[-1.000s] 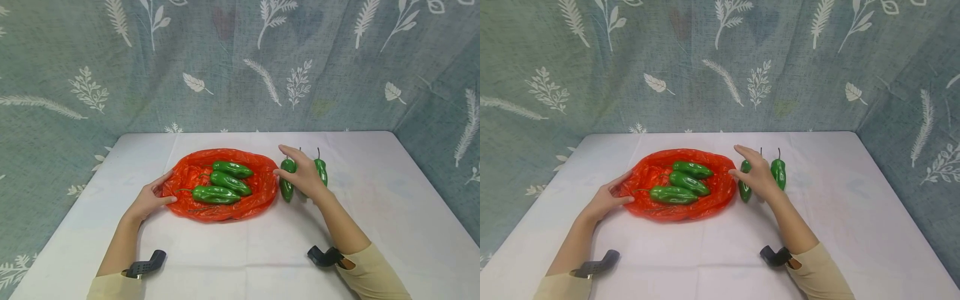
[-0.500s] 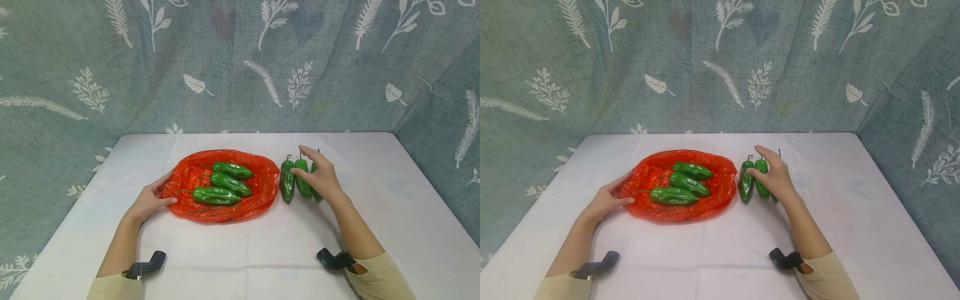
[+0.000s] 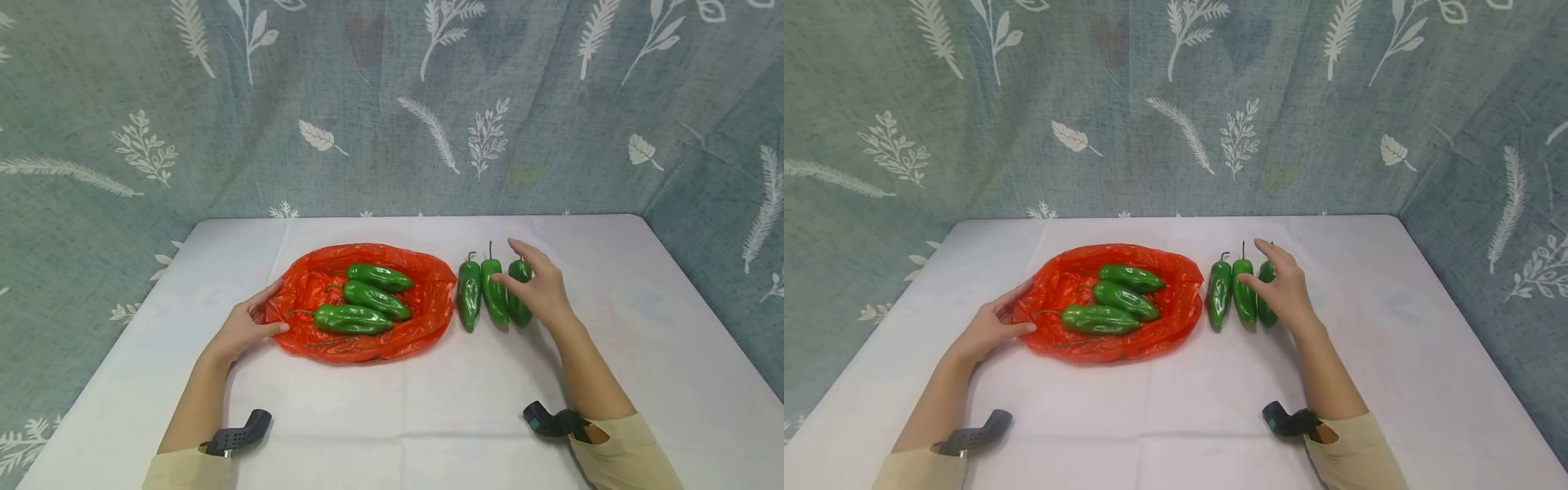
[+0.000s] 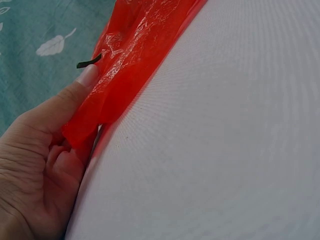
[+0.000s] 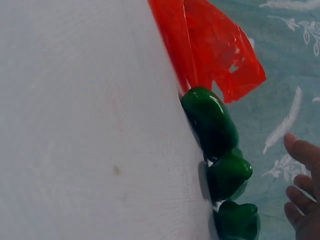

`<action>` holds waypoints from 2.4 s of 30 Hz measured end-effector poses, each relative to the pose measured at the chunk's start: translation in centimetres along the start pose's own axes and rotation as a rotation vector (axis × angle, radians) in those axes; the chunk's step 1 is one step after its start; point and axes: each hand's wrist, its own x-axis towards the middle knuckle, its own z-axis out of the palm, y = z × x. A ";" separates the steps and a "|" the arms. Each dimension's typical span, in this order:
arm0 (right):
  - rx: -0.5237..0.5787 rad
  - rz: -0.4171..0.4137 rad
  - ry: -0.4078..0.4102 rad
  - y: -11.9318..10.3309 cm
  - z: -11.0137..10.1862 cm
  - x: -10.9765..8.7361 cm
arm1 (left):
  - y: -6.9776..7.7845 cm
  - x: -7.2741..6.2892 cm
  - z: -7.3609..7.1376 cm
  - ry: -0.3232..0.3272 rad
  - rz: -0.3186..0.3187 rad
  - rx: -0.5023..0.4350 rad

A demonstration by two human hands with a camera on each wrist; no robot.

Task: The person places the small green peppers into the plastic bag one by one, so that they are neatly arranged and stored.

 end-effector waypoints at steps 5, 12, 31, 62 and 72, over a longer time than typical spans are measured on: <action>-0.011 0.043 0.000 0.9 -0.1 0.0 | 0.0 0.0 0.0 0.001 -0.004 -0.002; -0.024 0.083 0.007 2.2 0.1 -0.1 | 0.0 0.0 0.0 0.006 -0.008 0.026; -0.079 0.195 -0.007 3.2 0.8 -0.3 | -0.1 0.0 -0.1 -0.004 -0.003 -0.019; 0.185 0.489 0.006 3.2 0.8 -0.4 | 0.0 0.1 0.0 -0.004 -0.013 0.001; 0.223 0.478 0.098 2.3 0.6 0.0 | 0.1 0.0 0.0 0.001 -0.019 0.001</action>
